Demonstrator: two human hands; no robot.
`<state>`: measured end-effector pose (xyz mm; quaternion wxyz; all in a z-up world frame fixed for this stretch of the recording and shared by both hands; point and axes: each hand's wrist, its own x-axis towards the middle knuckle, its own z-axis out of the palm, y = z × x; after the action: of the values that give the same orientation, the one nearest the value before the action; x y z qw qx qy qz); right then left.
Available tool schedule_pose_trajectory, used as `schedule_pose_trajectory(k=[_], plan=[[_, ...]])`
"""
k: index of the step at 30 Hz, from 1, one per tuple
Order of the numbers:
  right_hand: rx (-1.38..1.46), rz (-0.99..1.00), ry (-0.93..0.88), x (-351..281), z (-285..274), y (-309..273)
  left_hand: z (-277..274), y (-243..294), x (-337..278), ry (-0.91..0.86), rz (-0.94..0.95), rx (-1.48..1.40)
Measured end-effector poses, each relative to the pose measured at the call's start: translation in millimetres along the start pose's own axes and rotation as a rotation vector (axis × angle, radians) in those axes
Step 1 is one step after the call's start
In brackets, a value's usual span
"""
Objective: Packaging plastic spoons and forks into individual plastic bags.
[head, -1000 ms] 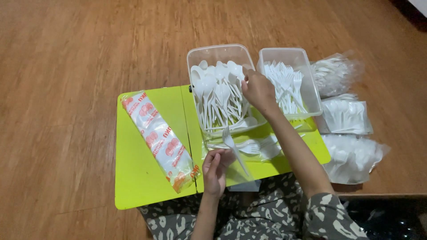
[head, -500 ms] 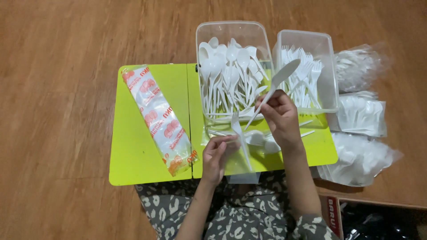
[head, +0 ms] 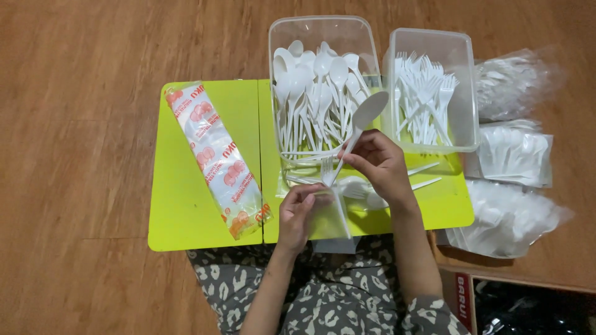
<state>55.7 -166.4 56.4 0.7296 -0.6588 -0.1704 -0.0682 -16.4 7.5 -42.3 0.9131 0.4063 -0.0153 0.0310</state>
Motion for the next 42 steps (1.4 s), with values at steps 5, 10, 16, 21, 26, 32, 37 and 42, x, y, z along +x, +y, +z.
schedule_pose_trajectory(k=[5,10,16,21,26,32,37,42], plan=[[-0.008,0.031,-0.036,-4.5,1.3,4.1,-8.8,-9.0,1.1,-0.008,-0.002,0.021],[-0.036,0.022,-0.038,-3.0,0.8,9.3,-4.7,-1.5,-0.7,-0.015,-0.009,0.016],[0.004,-0.067,-0.142,1.5,13.6,-2.7,0.4,4.5,-3.8,-0.103,-0.028,0.106],[0.073,-0.037,-0.164,-6.3,16.3,-1.5,4.4,10.1,-5.2,-0.152,-0.013,0.102],[0.156,0.005,-0.150,-21.4,24.8,6.8,0.8,13.0,-6.7,-0.129,-0.026,0.109],[0.182,-0.066,-0.089,-29.6,35.9,1.2,-3.3,10.9,-7.7,-0.130,-0.020,0.122],[0.126,-0.081,-0.042,-38.3,50.1,-6.0,1.1,15.1,-8.4,-0.124,-0.025,0.161],[0.002,-0.102,0.035,-45.8,46.5,18.5,-5.5,4.7,-7.2,-0.059,-0.022,0.197]])
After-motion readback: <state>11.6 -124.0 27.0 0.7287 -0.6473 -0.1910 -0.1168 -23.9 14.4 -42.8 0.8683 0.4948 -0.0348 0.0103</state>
